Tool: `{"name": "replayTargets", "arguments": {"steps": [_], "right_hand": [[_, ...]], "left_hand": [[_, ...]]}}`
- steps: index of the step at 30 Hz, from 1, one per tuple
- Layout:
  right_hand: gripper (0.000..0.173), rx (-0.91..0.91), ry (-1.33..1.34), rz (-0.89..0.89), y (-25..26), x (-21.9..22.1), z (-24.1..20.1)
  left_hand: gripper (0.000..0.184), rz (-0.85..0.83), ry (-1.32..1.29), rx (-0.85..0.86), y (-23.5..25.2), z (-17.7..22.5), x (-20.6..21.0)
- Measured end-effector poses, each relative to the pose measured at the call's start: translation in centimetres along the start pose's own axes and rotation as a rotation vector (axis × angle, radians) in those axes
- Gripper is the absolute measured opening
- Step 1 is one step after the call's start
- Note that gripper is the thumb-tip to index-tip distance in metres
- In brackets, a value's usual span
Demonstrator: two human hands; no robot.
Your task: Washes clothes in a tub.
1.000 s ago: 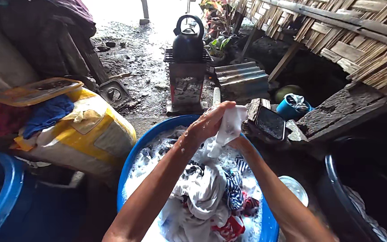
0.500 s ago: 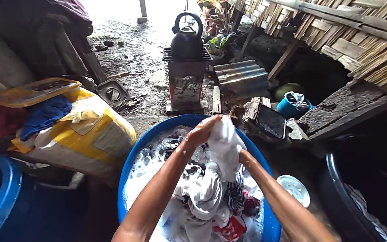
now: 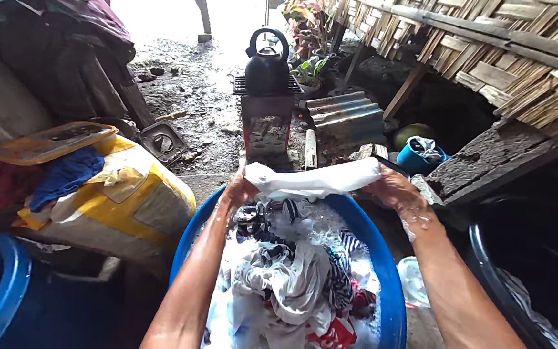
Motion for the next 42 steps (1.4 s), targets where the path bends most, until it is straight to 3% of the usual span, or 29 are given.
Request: {"name": "replayTargets", "arguments": {"steps": [2, 5, 7, 10, 11, 13, 16, 17, 21, 23, 25, 28, 30, 32, 35, 39, 42], "right_hand": [[0.037, -0.036, 0.041, 0.148, -0.1, -2.3, -1.9], [0.027, -0.033, 0.302, 0.143, -0.9, -3.1, -3.5], [0.022, -0.087, 0.485, 0.014, -1.4, -2.3, -5.0], [0.033, -0.276, 0.586, -0.227, -2.7, -0.6, -7.6], [0.033, -0.327, 0.525, -0.299, -3.1, 0.1, -7.8], [0.031, -0.307, 0.219, -0.348, -3.4, 2.0, -5.6], [0.075, -0.137, -0.322, -0.509, -3.2, 4.9, -0.9], [0.079, -0.115, -0.449, -0.526, -2.8, 4.7, 0.1], [0.046, -0.128, -0.723, -0.33, -1.4, -0.4, -0.9], [0.032, -0.124, -0.635, -0.189, -0.8, -3.5, -2.1], [0.027, -0.149, -0.384, -0.184, -1.2, -4.3, -3.3], [0.032, -0.214, 0.013, -0.294, -3.2, -0.9, -5.1], [0.033, -0.186, 0.248, -0.313, -4.1, 2.3, -5.8], [0.03, -0.144, 0.318, -0.31, -4.2, 4.4, -5.5], [0.044, -0.17, 0.154, -0.404, -3.4, 5.5, -2.1], [0.068, -0.122, -0.207, -0.723, -5.4, 9.2, 3.3], [0.039, -0.083, -0.179, -0.704, -7.1, 11.2, 2.9]], "left_hand": [[0.055, -0.072, 0.185, -0.013, -0.5, 0.8, -0.6], [0.052, -0.126, 0.239, 0.034, -0.2, 2.5, -1.1], [0.061, -0.061, -0.007, 0.098, -0.2, 4.4, -1.2], [0.087, 0.016, -0.381, 0.224, -0.9, 3.9, -0.9], [0.097, -0.023, -0.382, 0.222, -0.8, 2.0, -0.4], [0.103, -0.059, -0.249, 0.061, -0.6, -3.5, 1.3], [0.102, -0.33, 0.052, -0.22, -2.8, -6.8, 6.1], [0.099, -0.419, 0.163, -0.232, -3.5, -6.4, 7.0], [0.093, -0.524, 0.34, -0.107, -4.3, -1.1, 6.8], [0.098, -0.493, 0.326, -0.015, -4.5, 2.3, 6.6], [0.099, -0.427, 0.232, 0.148, -4.4, 5.3, 6.1], [0.093, -0.139, 0.001, 0.414, -4.1, 5.3, 4.9], [0.099, -0.189, -0.157, 0.256, -2.2, 0.9, 5.9], [0.103, -0.292, -0.213, 0.046, -1.3, -2.9, 7.9], [0.105, -0.406, -0.157, -0.017, -2.3, -3.2, 10.2], [0.098, -0.513, -0.175, 0.18, -4.3, 2.2, 12.4], [0.083, -0.537, -0.137, 0.288, -5.0, 4.3, 13.2]]}}
Point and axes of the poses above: each hand's wrist, its own y-axis towards the middle knuckle, its own x-axis out of the palm, z = x × y, the point moved 8 cm from there along y, towards the middle knuckle, and after that the axes turned 3 degrees about z, right-handed, at the moved point
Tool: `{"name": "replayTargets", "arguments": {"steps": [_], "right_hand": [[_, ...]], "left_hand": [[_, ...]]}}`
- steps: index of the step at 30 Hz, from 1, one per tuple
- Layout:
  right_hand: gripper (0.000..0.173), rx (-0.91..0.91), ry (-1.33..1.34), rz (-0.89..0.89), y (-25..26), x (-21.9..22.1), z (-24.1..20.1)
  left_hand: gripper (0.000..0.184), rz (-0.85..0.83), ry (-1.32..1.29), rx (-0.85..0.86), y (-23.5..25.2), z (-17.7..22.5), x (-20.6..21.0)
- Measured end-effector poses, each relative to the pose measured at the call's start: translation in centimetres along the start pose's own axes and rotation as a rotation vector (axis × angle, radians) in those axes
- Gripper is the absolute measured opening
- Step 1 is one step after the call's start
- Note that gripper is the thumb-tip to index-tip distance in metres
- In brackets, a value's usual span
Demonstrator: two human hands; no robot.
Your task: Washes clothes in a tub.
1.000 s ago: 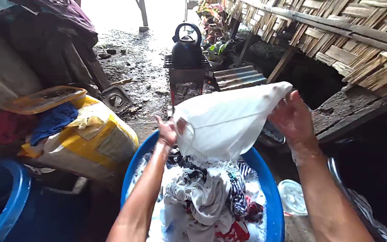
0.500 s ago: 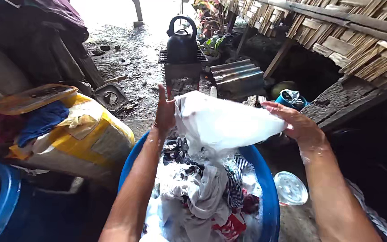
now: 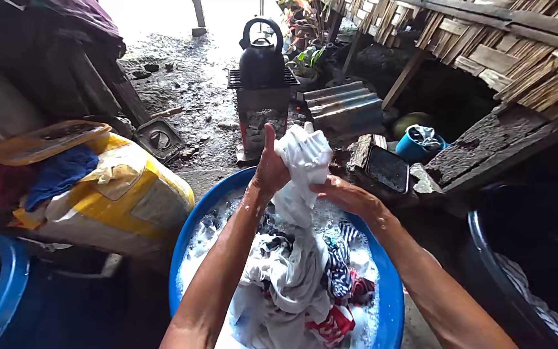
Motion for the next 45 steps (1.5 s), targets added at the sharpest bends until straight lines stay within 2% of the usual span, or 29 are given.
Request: {"name": "replayTargets", "arguments": {"steps": [2, 4, 8, 11, 14, 16, 18, 19, 21, 23, 25, 27, 29, 31, 34, 35, 37, 38, 40, 41, 42, 45], "right_hand": [[0.023, -0.037, 0.074, 0.144, 0.4, -1.3, -1.6], [0.02, -0.103, 0.093, 0.274, -0.2, -3.4, -4.1], [0.021, -0.226, 0.04, 0.464, -2.8, -7.7, -8.3], [0.02, -0.315, -0.031, 0.593, -4.9, -10.3, -10.3], [0.019, -0.345, -0.092, 0.696, -6.0, -11.4, -11.3], [0.022, -0.333, -0.192, 0.76, -6.3, -11.4, -11.8], [0.025, -0.325, -0.208, 0.783, -6.5, -10.9, -11.9], [0.027, -0.327, -0.171, 0.769, -6.5, -10.4, -11.9], [0.029, -0.34, -0.054, 0.655, -5.8, -8.5, -11.8], [0.031, -0.344, -0.007, 0.491, -4.6, -5.9, -11.8], [0.033, -0.314, -0.069, 0.313, -3.9, -3.2, -11.3], [0.037, -0.248, -0.168, 0.133, -2.9, -0.7, -9.8], [0.034, -0.171, -0.244, 0.063, -1.3, 0.4, -7.4], [0.035, -0.104, -0.222, 0.136, 0.8, -0.9, -2.9], [0.046, 0.089, -0.231, 0.392, 3.1, -3.9, 4.9], [0.047, 0.181, -0.317, 0.415, 3.4, -4.3, 7.1], [0.044, 0.349, -0.452, 0.283, 3.7, -4.0, 11.5], [0.044, 0.375, -0.515, 0.191, 3.9, -3.4, 13.6], [0.062, 0.364, -0.681, 0.018, 4.3, -2.0, 17.0], [0.073, 0.369, -0.78, -0.02, 4.2, -1.4, 18.4], [0.076, 0.39, -0.868, -0.017, 3.8, -1.0, 19.2], [0.057, 0.503, -0.963, 0.033, 3.1, -0.9, 19.4]], "left_hand": [[0.052, 0.024, 0.106, -0.013, 0.2, -0.1, -1.6], [0.027, 0.105, 0.175, -0.128, -0.1, -0.9, -4.9], [0.017, 0.199, 0.219, -0.251, -2.2, -0.8, -10.5], [0.025, 0.142, 0.23, -0.262, -3.5, 0.9, -13.0], [0.028, 0.095, 0.259, -0.269, -3.5, 3.1, -12.9], [0.028, 0.173, 0.247, -0.172, -2.7, 5.5, -11.4], [0.044, 0.262, 0.123, 0.002, -2.2, 7.0, -10.7], [0.057, 0.293, 0.038, 0.059, -2.1, 6.8, -10.7], [0.084, 0.293, 0.09, 0.019, -2.9, 4.9, -10.5], [0.093, 0.267, 0.182, -0.085, -3.2, 2.4, -10.4], [0.093, 0.253, 0.094, -0.095, -1.9, 2.2, -8.9], [0.096, 0.214, -0.004, -0.031, -0.8, 4.3, -6.7], [0.1, 0.178, -0.045, 0.057, -0.1, 7.4, -4.5], [0.103, 0.133, -0.063, 0.148, 0.2, 10.2, -2.3], [0.104, 0.104, -0.1, 0.246, -0.2, 12.8, 0.0], [0.103, 0.113, -0.103, 0.275, -0.3, 13.4, 0.2], [0.102, 0.131, -0.101, 0.307, -0.5, 14.3, -0.2], [0.101, 0.141, -0.108, 0.321, -0.6, 14.8, -0.5], [0.097, 0.142, -0.109, 0.362, -1.1, 16.2, -1.1], [0.094, 0.134, -0.101, 0.397, -1.4, 17.2, -1.4], [0.089, 0.169, -0.091, 0.447, -1.9, 18.3, -1.8], [0.067, 0.278, 0.019, 0.662, -4.2, 22.3, -3.3]]}}
Point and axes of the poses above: each hand's wrist, its own y-axis towards the middle knuckle, its own x-axis out of the palm, z = x × y, the point moved 8 cm from there along y, towards the middle knuckle, and after that the axes turned 3 degrees about z, right-handed, at the moved point
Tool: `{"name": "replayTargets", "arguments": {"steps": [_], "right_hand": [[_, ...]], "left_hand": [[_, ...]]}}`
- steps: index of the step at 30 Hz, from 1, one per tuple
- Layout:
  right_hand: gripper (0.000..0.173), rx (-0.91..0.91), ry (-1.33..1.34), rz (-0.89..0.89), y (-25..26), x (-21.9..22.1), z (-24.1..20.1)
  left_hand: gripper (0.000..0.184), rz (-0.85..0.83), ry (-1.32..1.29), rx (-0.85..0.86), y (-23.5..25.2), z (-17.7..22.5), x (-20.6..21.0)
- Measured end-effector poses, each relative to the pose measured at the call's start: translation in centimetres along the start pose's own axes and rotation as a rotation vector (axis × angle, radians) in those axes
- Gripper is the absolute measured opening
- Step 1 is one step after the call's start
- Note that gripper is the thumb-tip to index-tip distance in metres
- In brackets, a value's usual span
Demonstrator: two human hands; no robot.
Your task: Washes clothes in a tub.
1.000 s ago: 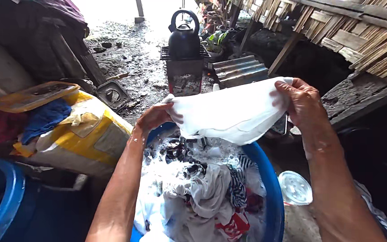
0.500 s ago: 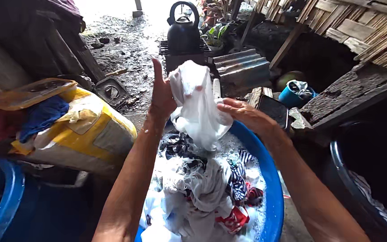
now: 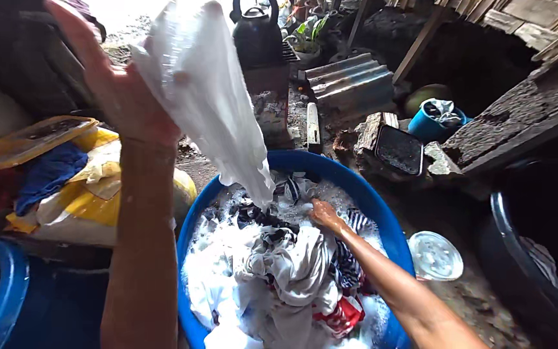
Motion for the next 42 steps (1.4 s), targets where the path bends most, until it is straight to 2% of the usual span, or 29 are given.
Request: {"name": "replayTargets", "arguments": {"steps": [2, 4, 6, 8, 10, 11, 12, 14, 17, 19, 21, 23, 25, 27, 29, 32, 33, 35, 38, 40, 42], "right_hand": [[0.048, 0.012, -0.013, -0.082, -0.2, -1.2, -0.4], [0.043, -0.072, 0.118, -0.056, -0.7, -4.4, -1.3], [0.036, -0.17, 0.322, 0.032, -2.4, -8.4, -2.7], [0.028, -0.289, 0.485, 0.125, -4.2, -12.0, -3.9], [0.025, -0.37, 0.558, 0.182, -6.6, -15.3, -5.4], [0.024, -0.388, 0.573, 0.211, -8.0, -16.8, -6.3], [0.023, -0.393, 0.598, 0.237, -9.8, -18.1, -7.0], [0.023, -0.394, 0.673, 0.276, -12.8, -20.3, -8.0], [0.019, -0.473, 0.769, 0.394, -17.1, -23.3, -9.7], [0.014, -0.54, 0.816, 0.5, -19.6, -25.4, -10.8], [0.01, -0.632, 0.885, 0.628, -21.7, -27.6, -11.6], [0.009, -0.753, 0.969, 0.71, -22.9, -28.9, -11.2], [0.01, -0.798, 1.009, 0.718, -22.2, -29.2, -10.1], [0.015, -0.746, 0.927, 0.646, -20.2, -28.2, -8.0], [0.017, -0.585, 0.752, 0.557, -17.2, -26.3, -5.4], [0.023, -0.339, 0.407, 0.318, -11.1, -22.3, -2.0], [0.032, -0.268, 0.316, 0.198, -9.8, -20.7, -1.8], [0.043, -0.216, 0.235, 0.042, -8.9, -18.2, -2.8], [0.04, -0.2, 0.153, -0.116, -10.1, -14.3, -6.4], [0.058, -0.136, -0.001, -0.186, -9.7, -10.8, -7.3], [0.071, -0.155, -0.113, -0.131, -8.4, -8.4, -7.3]], "left_hand": [[0.062, -0.023, 0.12, 0.059, 0.2, 1.9, -1.2], [0.065, -0.061, 0.281, -0.09, -0.4, 1.1, -2.0], [0.052, -0.097, 0.652, -0.367, -2.0, -2.2, -4.8], [0.034, -0.274, 1.169, -0.616, -4.5, -6.2, -8.3], [0.041, -0.477, 1.556, -0.806, -6.8, -11.3, -10.2], [0.043, -0.54, 1.615, -0.791, -7.8, -13.3, -10.3], [0.044, -0.582, 1.582, -0.686, -8.7, -14.7, -9.4], [0.058, -0.641, 1.341, -0.551, -10.0, -17.1, -5.8], [0.071, -0.674, 0.937, -0.537, -11.5, -20.0, -0.8], [0.066, -0.679, 0.77, -0.626, -12.1, -21.0, 1.9], [0.049, -0.705, 0.673, -0.727, -12.6, -21.5, 3.2], [0.03, -0.734, 0.635, -0.792, -12.9, -21.9, 2.8], [0.019, -0.752, 0.594, -0.794, -13.0, -22.4, 1.2], [0.011, -0.731, 0.545, -0.81, -13.0, -22.7, -0.1], [0.007, -0.675, 0.57, -0.816, -12.9, -22.9, -1.4], [0.02, -0.531, 0.674, -0.819, -12.4, -23.0, -2.3], [0.023, -0.468, 0.692, -0.833, -12.4, -23.1, -2.4], [0.025, -0.316, 0.683, -0.891, -12.8, -23.6, -2.6], [0.023, -0.103, 0.564, -0.948, -13.5, -24.5, -2.3], [0.022, -0.085, 0.492, -0.903, -13.4, -24.5, -1.2], [0.023, -0.148, 0.472, -0.862, -13.2, -24.0, 0.6]]}}
Point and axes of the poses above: each hand's wrist, its own y-axis towards the middle knuckle, its own x-axis out of the palm, z = x × y, the point moved 8 cm from there along y, towards the middle knuckle, and after that the axes turned 3 degrees about z, right-handed, at the moved point
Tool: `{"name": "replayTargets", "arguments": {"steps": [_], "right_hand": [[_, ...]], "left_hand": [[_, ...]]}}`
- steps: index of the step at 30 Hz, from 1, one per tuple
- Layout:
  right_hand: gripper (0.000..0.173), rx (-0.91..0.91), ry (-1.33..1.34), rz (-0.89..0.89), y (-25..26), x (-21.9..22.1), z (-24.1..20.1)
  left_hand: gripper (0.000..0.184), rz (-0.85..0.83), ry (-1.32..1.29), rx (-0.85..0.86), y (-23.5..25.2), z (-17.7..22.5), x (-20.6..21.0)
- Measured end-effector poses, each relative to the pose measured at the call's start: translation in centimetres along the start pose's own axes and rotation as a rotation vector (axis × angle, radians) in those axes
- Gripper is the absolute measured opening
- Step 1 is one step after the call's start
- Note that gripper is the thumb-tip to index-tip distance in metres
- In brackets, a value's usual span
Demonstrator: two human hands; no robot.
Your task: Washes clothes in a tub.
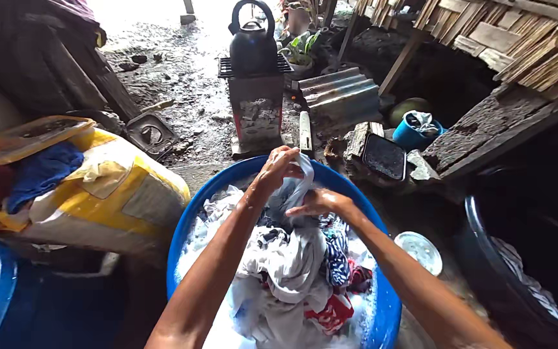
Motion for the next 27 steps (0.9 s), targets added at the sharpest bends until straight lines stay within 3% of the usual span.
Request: {"name": "replayTargets", "arguments": {"steps": [2, 4, 6, 10, 12, 16, 17, 20, 23, 25, 27], "right_hand": [[0.055, -0.089, 0.064, 0.074, 0.5, 0.3, -0.3], [0.042, -0.1, 0.317, 0.106, 0.2, -0.9, -0.1], [0.036, -0.122, 0.481, 0.138, -0.3, -3.0, 0.4], [0.031, -0.179, 0.697, 0.255, -3.5, -7.9, 0.5], [0.029, -0.22, 0.772, 0.305, -5.3, -9.6, -0.6], [0.031, -0.316, 0.957, 0.463, -8.1, -12.1, -1.9], [0.032, -0.318, 1.036, 0.509, -8.0, -12.4, -1.6], [0.034, -0.259, 1.172, 0.611, -5.6, -11.9, 0.3], [0.052, -0.07, 0.919, 0.514, -1.4, -9.1, 3.9], [0.056, 0.09, 0.639, 0.294, 0.1, -6.1, 5.6], [0.052, 0.134, 0.482, 0.072, -0.3, -3.8, 5.0]], "left_hand": [[0.022, -0.032, 0.004, 0.047, -0.3, 0.7, 0.7], [0.024, -0.07, 0.048, 0.095, 0.1, 0.2, 0.2], [0.032, -0.116, 0.223, 0.12, 0.9, -1.4, -1.0], [0.036, -0.401, 0.613, -0.112, -0.7, -4.8, -2.3], [0.05, -0.565, 0.734, -0.172, -2.4, -5.8, -2.2], [0.081, -0.603, 0.834, -0.181, -3.1, -5.5, -0.9], [0.079, -0.612, 0.804, -0.155, -2.9, -5.4, -0.6], [0.025, -0.564, 0.618, -0.101, -2.1, -5.9, -0.5], [0.023, -0.437, 0.492, -0.17, -1.3, -7.4, -1.9], [0.028, -0.305, 0.411, -0.185, -1.2, -7.7, -2.9], [0.032, -0.186, 0.298, -0.193, -1.2, -8.0, -3.8]]}}
Point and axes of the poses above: each hand's wrist, its own y-axis towards the middle knuckle, its own x-axis out of the palm, z = x × y, the point moved 8 cm from there along y, towards the middle knuckle, and after that the axes turned 3 degrees about z, right-handed, at the moved point
